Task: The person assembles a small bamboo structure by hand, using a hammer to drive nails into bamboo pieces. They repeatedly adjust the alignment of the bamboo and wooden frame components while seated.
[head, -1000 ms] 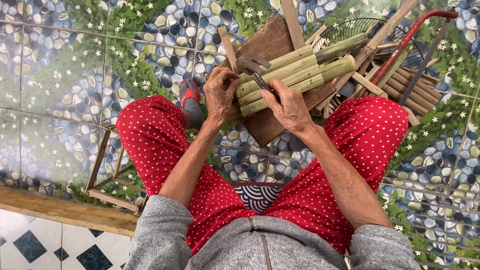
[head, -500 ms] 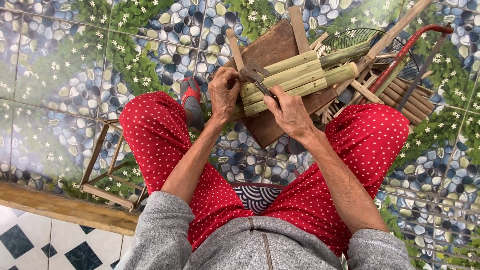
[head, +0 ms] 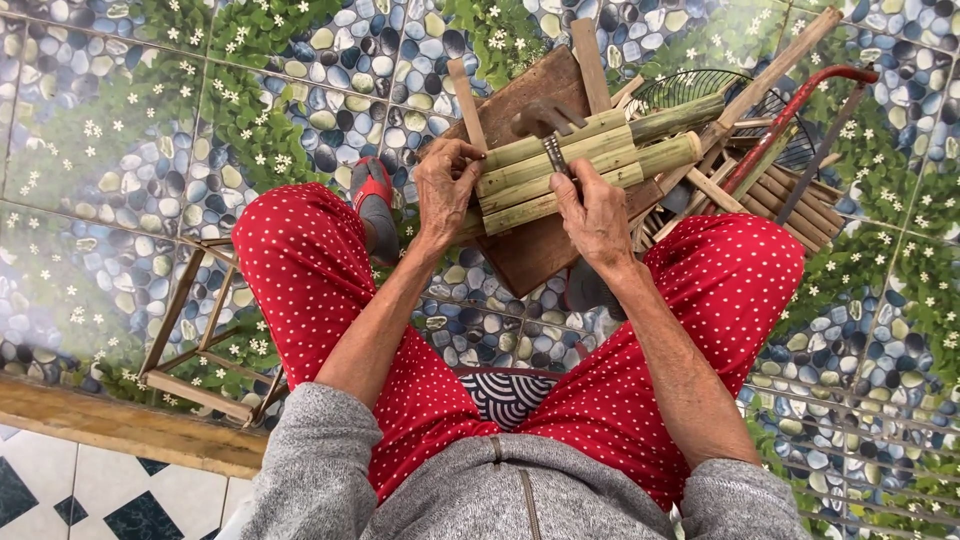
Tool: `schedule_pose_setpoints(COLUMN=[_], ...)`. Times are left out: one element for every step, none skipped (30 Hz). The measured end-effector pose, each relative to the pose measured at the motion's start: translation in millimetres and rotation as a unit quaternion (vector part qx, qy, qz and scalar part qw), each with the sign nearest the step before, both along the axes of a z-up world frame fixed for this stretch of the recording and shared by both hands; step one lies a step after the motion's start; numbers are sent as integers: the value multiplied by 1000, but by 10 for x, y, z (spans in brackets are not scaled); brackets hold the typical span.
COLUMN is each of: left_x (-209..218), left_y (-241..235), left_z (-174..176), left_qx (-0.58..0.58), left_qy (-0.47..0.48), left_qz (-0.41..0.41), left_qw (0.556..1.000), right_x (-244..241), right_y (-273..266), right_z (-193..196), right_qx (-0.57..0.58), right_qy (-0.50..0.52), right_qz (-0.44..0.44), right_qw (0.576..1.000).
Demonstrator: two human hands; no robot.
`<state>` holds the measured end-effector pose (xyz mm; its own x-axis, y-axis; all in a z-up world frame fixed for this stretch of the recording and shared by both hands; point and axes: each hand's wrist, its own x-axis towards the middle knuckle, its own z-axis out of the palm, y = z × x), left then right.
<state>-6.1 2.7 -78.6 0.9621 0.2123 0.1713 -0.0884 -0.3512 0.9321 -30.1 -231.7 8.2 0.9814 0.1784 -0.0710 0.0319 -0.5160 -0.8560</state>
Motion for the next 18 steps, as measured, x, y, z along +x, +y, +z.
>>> schedule_pose_setpoints(left_x=[4,15,25,32,39,23,35,37,41,38,35,41,31,30,29,29,30,23], left_y=[-5,6,20,21,22,17,20,19,15,17,18,27,25,19,13,6,0,-6], left_z=[-9,-14,-18,26,67,100,83,61,39,64,92,124,120,116,113,99,83,66], left_qx=[-2,-5,-8,-8,-13,-18,-18,-20,-21,-22,-14,-5,-5,-8,-11,-12,-13,-14], left_qy=[0,5,9,8,7,8,8,8,7,7,5,3,3,1,-1,-1,-1,0], left_qz=[0,-8,-15,-13,-19,-26,-25,-25,-25,-25,-26,-28,-28,-27,-27,-28,-26,-23], left_qw=[1000,1000,1000,1000,1000,999,999,999,999,999,1000,1000,1000,1000,1000,1000,1000,1000], right_x=[-30,-51,-71,-87,-101,-139,-145,-160,-173,-171,-167,-159,-160,-157,-154,-154,-153,-154], right_y=[9,32,57,47,36,20,16,9,-1,5,9,21,27,29,31,32,33,33], right_z=[37,72,107,122,134,142,134,125,116,89,65,41,32,24,16,17,17,16], right_qx=[-2,20,42,41,47,52,52,53,54,53,59,66,66,66,66,66,66,66], right_qy=[0,1,2,0,1,4,4,4,5,5,6,6,6,3,0,-1,4,9], right_qz=[0,-14,-28,-26,-34,-42,-41,-44,-47,-47,-51,-55,-55,-57,-60,-61,-62,-63], right_qw=[1000,1000,999,999,998,998,998,998,997,997,997,996,996,996,996,996,996,996])
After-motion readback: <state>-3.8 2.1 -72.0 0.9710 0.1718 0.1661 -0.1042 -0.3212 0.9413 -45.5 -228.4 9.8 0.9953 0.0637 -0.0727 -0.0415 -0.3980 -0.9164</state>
